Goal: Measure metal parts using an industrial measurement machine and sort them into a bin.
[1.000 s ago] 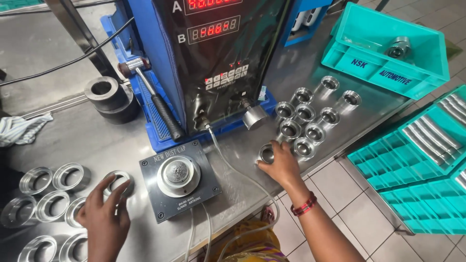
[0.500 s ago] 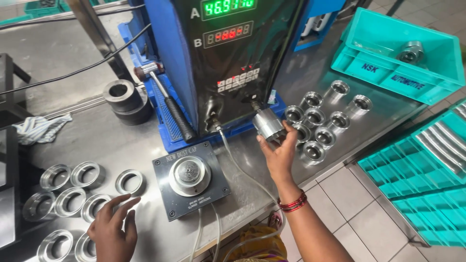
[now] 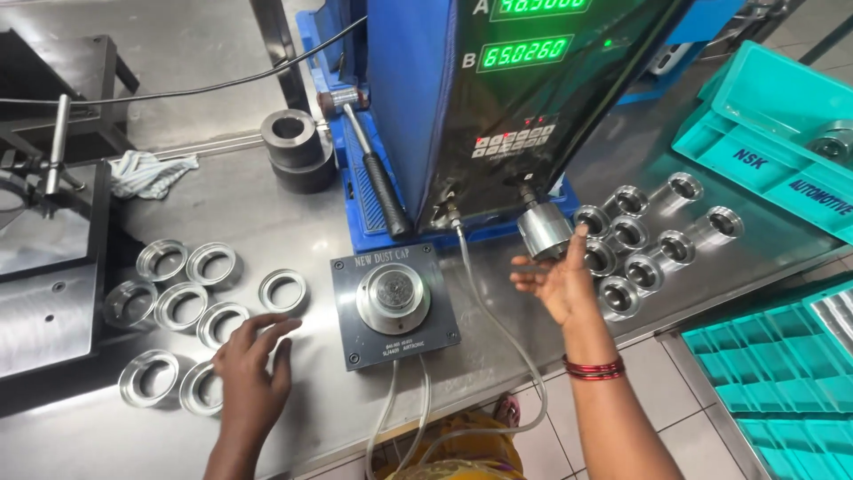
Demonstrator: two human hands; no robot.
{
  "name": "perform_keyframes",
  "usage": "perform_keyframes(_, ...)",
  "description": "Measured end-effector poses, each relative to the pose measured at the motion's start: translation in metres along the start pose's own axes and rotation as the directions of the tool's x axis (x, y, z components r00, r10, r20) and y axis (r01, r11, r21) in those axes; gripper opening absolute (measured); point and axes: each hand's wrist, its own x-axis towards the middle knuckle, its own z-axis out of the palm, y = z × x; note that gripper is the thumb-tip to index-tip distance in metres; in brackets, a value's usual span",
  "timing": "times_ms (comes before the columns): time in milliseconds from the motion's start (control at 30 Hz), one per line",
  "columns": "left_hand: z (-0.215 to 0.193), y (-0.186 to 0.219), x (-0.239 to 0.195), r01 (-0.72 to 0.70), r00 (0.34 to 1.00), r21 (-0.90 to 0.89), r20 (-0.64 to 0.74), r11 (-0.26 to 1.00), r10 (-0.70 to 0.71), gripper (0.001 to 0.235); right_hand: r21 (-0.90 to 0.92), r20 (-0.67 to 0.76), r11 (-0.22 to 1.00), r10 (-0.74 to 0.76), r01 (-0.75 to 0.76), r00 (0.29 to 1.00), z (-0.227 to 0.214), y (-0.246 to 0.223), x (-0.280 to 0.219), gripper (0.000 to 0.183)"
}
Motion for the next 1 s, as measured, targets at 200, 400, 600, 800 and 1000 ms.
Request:
perform_keyframes(200,-0.005,0.033,0.013,0.018,1.0,-0.099,-0.014,0.995,-0.019,0.029,-0.749,0.141,0.359,-0.736,0.557,0.663,0.042,0.008,-0.026,0.07)
perform_keyframes(400,-0.005,0.05,0.016,-0.01,1.0,-0.147,-0.027,0.989,0.006,0.029,-0.164,-0.051,0.985,-0.063,0.054,0.997,-0.008,-0.006,-0.001,0.085)
perform_keyframes(600,-0.001,0.064,0.016,0.074,0.997,-0.231,-0.002,0.97,-0.077,0.034,-0.783,0.619,-0.595,-0.714,0.183,0.326,0.068,-0.023,-0.056,0.079)
perform_keyframes(800,0.007,0.086,0.023,-0.009,1.0,-0.319,-0.014,0.948,0.005,0.049,-0.353,-0.074,0.935,-0.056,0.027,0.996,0.018,-0.022,-0.025,0.08)
perform_keyframes(1000,0.016,0.131,0.048,0.065,0.986,-0.284,0.167,0.957,-0.017,0.1,-0.538,-0.068,0.759,-0.473,0.367,0.878,0.048,-0.027,-0.026,0.063)
